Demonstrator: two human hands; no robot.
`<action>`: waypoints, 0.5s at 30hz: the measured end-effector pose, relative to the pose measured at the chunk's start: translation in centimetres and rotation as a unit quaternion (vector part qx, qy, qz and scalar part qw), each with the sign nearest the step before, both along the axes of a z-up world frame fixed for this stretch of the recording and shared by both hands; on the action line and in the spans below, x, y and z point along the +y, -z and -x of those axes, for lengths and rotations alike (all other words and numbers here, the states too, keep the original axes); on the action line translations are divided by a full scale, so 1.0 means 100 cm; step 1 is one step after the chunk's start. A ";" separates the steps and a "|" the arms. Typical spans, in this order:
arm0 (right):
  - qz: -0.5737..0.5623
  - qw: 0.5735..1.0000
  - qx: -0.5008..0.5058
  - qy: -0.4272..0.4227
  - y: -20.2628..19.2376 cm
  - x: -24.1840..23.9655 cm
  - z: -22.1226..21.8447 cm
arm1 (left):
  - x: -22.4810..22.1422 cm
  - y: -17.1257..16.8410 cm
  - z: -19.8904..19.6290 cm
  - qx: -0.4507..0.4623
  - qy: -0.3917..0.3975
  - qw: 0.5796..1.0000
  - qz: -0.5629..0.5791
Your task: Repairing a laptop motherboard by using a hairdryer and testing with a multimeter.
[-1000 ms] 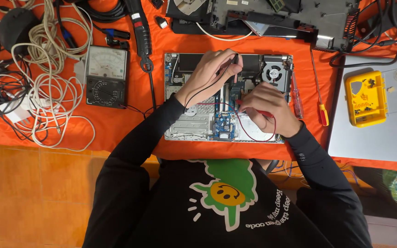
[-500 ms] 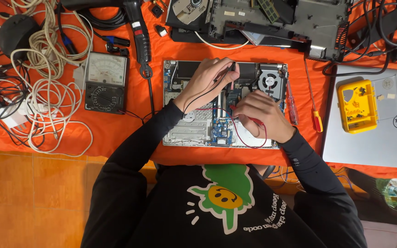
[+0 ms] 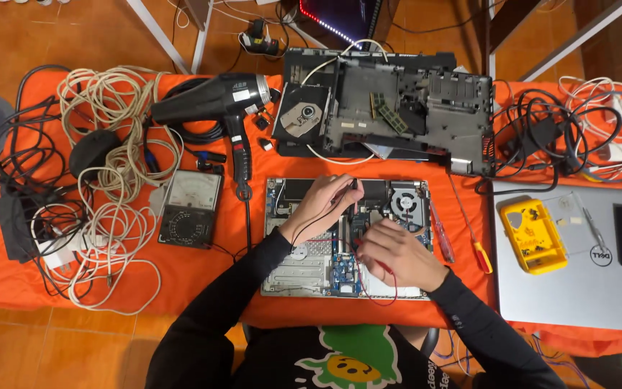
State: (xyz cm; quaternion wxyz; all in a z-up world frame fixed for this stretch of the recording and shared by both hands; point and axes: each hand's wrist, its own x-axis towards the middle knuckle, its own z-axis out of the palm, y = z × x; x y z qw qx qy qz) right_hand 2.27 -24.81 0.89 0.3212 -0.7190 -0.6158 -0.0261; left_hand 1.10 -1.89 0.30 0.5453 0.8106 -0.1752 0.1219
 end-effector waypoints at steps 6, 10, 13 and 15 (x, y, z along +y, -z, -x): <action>0.008 1.000 0.015 -0.007 -0.004 0.000 0.002 | 0.000 -0.002 -0.002 0.027 0.016 0.999 0.025; 0.011 1.000 0.018 -0.006 -0.003 0.001 0.002 | 0.001 -0.013 0.000 0.052 0.018 0.998 0.026; 0.006 1.000 0.022 -0.002 -0.003 0.001 0.002 | 0.001 -0.010 -0.001 0.064 0.032 0.996 0.043; 0.004 0.999 0.032 -0.001 -0.002 0.001 0.002 | 0.001 -0.003 0.001 -0.052 -0.013 0.998 -0.033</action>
